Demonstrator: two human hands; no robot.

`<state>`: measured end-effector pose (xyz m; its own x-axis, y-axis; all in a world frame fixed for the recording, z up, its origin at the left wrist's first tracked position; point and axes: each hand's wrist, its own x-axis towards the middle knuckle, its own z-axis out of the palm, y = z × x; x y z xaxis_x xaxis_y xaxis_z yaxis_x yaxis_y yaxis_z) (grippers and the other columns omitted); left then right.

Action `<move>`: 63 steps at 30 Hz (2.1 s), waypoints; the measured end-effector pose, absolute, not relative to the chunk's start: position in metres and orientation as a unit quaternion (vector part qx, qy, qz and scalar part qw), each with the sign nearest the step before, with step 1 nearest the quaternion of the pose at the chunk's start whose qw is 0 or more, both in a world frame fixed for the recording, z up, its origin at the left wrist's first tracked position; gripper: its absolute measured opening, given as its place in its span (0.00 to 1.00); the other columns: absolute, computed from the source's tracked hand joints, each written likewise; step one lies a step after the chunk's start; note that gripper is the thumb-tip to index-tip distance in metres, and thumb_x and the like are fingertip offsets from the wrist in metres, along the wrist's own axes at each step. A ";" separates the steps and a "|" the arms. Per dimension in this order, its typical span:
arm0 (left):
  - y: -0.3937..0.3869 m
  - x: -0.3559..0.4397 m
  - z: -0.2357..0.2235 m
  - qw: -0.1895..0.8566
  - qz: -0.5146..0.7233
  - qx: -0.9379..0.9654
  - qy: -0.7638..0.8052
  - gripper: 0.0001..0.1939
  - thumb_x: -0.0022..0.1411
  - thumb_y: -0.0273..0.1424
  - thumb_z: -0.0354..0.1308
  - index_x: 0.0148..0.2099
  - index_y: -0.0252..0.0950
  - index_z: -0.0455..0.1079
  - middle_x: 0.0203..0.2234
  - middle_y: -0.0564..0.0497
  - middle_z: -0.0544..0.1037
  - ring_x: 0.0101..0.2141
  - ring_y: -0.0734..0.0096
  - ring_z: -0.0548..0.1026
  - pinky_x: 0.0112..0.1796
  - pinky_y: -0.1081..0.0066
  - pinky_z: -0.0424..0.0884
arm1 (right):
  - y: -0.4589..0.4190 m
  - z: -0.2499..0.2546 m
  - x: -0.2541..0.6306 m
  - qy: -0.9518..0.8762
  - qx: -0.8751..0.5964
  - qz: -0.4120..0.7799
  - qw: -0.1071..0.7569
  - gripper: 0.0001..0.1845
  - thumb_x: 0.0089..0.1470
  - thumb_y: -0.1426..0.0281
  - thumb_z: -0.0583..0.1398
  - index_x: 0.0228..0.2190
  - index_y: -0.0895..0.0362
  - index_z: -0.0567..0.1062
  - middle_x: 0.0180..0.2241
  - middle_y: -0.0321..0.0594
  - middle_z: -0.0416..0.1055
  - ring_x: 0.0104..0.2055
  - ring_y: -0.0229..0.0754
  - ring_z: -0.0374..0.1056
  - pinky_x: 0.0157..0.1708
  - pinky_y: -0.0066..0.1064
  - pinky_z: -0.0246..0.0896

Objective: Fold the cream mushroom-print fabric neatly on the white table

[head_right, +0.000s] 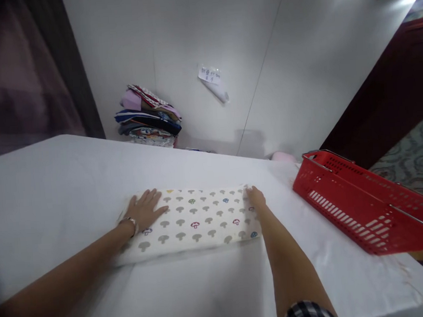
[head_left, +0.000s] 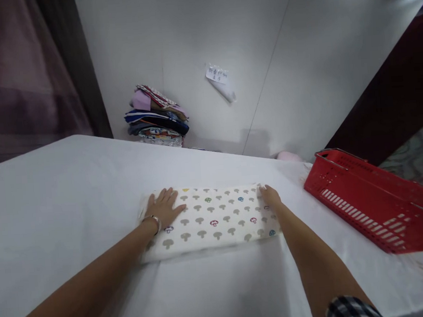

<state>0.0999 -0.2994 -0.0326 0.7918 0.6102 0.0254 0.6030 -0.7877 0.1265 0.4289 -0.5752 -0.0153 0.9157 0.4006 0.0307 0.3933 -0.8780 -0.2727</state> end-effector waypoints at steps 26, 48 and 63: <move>-0.296 0.100 -0.037 0.032 0.032 0.948 0.315 0.38 0.56 0.53 0.36 0.63 0.37 0.50 0.62 0.49 0.46 0.61 0.54 0.41 0.55 0.48 0.39 | -0.566 -0.017 0.470 -0.238 -0.910 0.049 0.335 0.16 0.44 0.57 0.57 0.28 0.57 0.75 0.29 0.39 0.73 0.30 0.40 0.66 0.30 0.28 0.58; -0.295 0.101 -0.039 0.033 0.045 0.950 0.308 0.38 0.56 0.53 0.36 0.62 0.37 0.51 0.62 0.49 0.47 0.61 0.53 0.42 0.55 0.47 0.39 | -0.562 -0.026 0.474 -0.194 -0.933 0.043 0.302 0.15 0.45 0.60 0.56 0.28 0.58 0.74 0.31 0.43 0.73 0.33 0.43 0.67 0.32 0.30 0.58; -0.294 0.101 -0.038 0.037 0.043 0.947 0.316 0.37 0.56 0.53 0.37 0.62 0.38 0.51 0.62 0.50 0.47 0.61 0.53 0.41 0.56 0.47 0.39 | -0.564 -0.027 0.466 -0.238 -0.912 0.000 0.333 0.15 0.45 0.62 0.54 0.32 0.56 0.73 0.33 0.37 0.72 0.35 0.39 0.65 0.37 0.28 0.58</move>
